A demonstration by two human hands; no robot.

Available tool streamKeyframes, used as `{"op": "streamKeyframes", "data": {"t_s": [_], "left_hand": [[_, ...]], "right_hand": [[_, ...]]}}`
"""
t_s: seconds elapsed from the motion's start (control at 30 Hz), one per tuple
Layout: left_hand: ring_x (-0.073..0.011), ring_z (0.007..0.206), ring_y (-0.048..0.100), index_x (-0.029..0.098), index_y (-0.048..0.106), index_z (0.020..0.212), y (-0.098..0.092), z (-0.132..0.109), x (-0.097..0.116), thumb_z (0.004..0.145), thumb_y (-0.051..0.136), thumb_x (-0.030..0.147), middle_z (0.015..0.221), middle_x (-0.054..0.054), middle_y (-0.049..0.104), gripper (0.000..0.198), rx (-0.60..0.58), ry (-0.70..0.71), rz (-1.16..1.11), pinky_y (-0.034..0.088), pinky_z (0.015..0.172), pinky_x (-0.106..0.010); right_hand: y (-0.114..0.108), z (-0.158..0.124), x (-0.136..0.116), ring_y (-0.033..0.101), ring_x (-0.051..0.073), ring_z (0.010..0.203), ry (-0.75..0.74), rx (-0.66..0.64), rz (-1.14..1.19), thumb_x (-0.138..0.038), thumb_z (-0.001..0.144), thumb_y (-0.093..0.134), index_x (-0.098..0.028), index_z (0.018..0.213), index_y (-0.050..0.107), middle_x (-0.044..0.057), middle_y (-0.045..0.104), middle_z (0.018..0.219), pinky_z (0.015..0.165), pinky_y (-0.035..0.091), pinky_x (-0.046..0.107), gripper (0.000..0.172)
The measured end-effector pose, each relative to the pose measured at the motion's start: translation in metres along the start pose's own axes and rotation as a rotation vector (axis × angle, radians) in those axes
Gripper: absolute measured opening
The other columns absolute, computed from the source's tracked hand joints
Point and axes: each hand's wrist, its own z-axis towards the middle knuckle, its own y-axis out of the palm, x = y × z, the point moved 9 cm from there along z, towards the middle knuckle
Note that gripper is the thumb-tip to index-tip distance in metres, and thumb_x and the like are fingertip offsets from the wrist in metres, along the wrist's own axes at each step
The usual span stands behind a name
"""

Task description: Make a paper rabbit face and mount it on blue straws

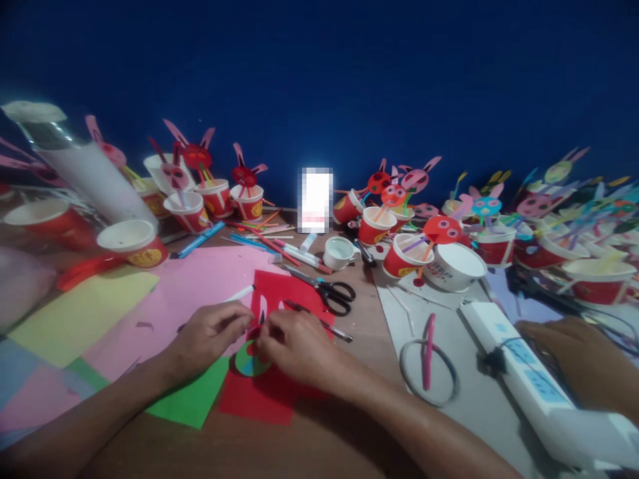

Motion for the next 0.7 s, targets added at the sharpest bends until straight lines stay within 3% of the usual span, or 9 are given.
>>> {"op": "streamKeyframes", "data": {"t_s": [0.1,0.23,0.37,0.7], "left_hand": [[-0.0106,0.055,0.050,0.016,0.061,0.082,0.004,-0.001,-0.014,0.089,0.044,0.051,0.064,0.001,0.055,0.039,-0.022,-0.196,-0.332,0.040,0.053,-0.021],[-0.0089,0.047,0.048,0.015,0.058,0.077,0.020,-0.007,-0.019,0.086,0.049,0.056,0.057,0.002,0.055,0.043,-0.129,-0.329,-0.632,0.036,0.046,-0.019],[-0.0103,0.045,0.052,0.016,0.055,0.073,0.027,-0.013,-0.022,0.080,0.063,0.051,0.055,0.001,0.058,0.037,-0.183,-0.350,-0.678,0.038,0.045,-0.020],[-0.0080,0.045,0.051,0.016,0.050,0.065,0.020,-0.013,-0.023,0.078,0.069,0.041,0.052,0.004,0.054,0.034,-0.075,-0.339,-0.788,0.039,0.045,-0.019]], "right_hand": [[-0.005,0.006,0.013,0.056,0.012,0.067,0.053,0.018,0.376,-0.027,0.082,0.058,-0.017,0.073,0.058,-0.001,0.063,0.072,0.062,0.040,0.023,0.013],[-0.011,0.013,0.027,0.049,0.010,0.059,0.113,0.075,0.600,-0.035,0.078,0.065,-0.016,0.072,0.056,-0.003,0.057,0.065,0.059,0.038,0.023,0.022],[-0.011,0.014,0.028,0.047,0.008,0.059,0.124,0.069,0.715,-0.039,0.074,0.070,-0.016,0.073,0.057,-0.003,0.056,0.064,0.058,0.036,0.023,0.027],[-0.017,0.016,0.024,0.049,0.008,0.057,0.059,0.144,0.830,-0.036,0.075,0.070,-0.018,0.080,0.058,-0.005,0.057,0.065,0.058,0.039,0.022,0.021]]}}
